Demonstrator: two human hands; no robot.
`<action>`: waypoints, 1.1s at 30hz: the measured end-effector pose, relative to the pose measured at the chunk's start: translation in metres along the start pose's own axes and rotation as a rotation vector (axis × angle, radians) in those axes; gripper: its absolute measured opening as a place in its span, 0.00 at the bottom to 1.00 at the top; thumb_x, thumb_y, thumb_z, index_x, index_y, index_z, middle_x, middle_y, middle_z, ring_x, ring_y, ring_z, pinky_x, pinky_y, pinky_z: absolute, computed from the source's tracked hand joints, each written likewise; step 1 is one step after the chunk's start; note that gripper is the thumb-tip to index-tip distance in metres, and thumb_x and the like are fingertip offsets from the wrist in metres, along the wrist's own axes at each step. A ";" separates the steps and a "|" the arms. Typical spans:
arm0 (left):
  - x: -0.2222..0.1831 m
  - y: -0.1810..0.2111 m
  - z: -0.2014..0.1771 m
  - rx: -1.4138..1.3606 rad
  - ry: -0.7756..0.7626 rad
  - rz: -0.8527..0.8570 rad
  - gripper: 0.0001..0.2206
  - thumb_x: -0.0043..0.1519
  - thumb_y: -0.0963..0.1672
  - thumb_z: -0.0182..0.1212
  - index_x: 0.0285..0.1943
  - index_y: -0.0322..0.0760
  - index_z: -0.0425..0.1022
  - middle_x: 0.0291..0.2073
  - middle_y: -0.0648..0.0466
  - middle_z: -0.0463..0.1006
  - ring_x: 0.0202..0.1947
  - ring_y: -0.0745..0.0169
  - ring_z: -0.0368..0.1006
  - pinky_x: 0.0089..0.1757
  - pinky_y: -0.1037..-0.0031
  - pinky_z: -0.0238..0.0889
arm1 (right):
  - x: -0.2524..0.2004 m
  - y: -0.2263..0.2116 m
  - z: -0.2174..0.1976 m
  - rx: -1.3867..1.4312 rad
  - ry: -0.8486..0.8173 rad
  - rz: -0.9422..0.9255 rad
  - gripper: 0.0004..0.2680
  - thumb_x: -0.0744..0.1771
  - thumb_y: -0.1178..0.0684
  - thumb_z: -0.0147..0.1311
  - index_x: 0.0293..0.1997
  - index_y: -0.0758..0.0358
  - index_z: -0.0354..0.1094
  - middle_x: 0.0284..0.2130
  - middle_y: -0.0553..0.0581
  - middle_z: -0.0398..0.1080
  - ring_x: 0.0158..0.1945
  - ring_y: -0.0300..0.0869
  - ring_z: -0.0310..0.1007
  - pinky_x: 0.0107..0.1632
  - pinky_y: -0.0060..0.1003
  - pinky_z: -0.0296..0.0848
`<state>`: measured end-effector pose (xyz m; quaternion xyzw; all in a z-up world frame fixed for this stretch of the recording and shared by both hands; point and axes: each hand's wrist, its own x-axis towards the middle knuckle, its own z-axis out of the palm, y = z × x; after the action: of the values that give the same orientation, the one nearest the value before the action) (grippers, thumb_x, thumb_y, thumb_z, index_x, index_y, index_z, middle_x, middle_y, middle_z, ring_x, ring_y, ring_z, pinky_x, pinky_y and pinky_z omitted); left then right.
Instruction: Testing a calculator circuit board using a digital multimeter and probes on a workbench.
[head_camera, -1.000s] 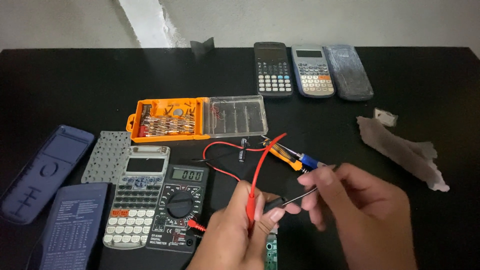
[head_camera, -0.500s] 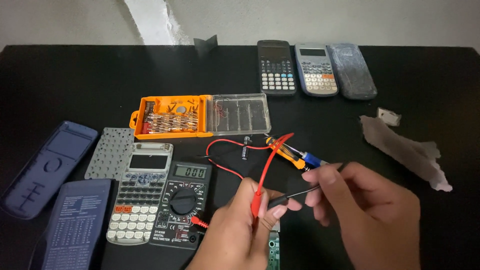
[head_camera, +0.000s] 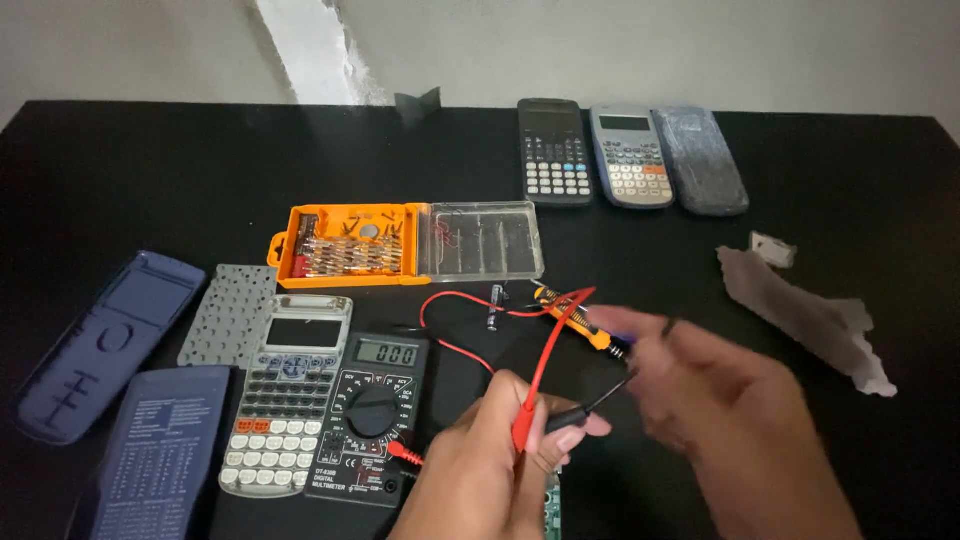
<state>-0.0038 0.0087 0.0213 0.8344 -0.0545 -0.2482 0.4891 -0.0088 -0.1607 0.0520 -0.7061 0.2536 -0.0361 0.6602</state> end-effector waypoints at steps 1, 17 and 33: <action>-0.001 0.002 0.000 -0.048 0.004 0.010 0.13 0.61 0.57 0.50 0.47 0.63 0.77 0.44 0.78 0.93 0.41 0.79 0.92 0.42 0.84 0.78 | 0.000 -0.004 -0.001 0.103 0.033 0.066 0.18 0.69 0.52 0.50 0.59 0.72 0.82 0.16 0.55 0.49 0.20 0.41 0.42 0.25 0.37 0.40; 0.004 0.001 -0.006 0.141 -0.042 0.057 0.10 0.67 0.51 0.55 0.46 0.50 0.61 0.40 0.51 0.82 0.43 0.42 0.79 0.41 0.58 0.67 | -0.015 0.029 0.014 -0.197 0.169 -0.182 0.09 0.67 0.57 0.59 0.38 0.70 0.88 0.12 0.62 0.68 0.18 0.41 0.59 0.26 0.33 0.61; -0.032 0.019 -0.088 0.158 -0.038 -0.065 0.12 0.64 0.51 0.58 0.53 0.54 0.65 0.53 0.65 0.82 0.51 0.67 0.79 0.48 0.66 0.70 | 0.006 0.051 0.009 0.237 -0.057 -0.168 0.12 0.75 0.60 0.38 0.40 0.85 0.61 0.36 0.85 0.72 0.39 0.69 0.75 0.44 0.59 0.76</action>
<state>0.0129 0.0791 0.0844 0.8669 -0.0563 -0.2747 0.4122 -0.0157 -0.1552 0.0008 -0.6427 0.1686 -0.1010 0.7404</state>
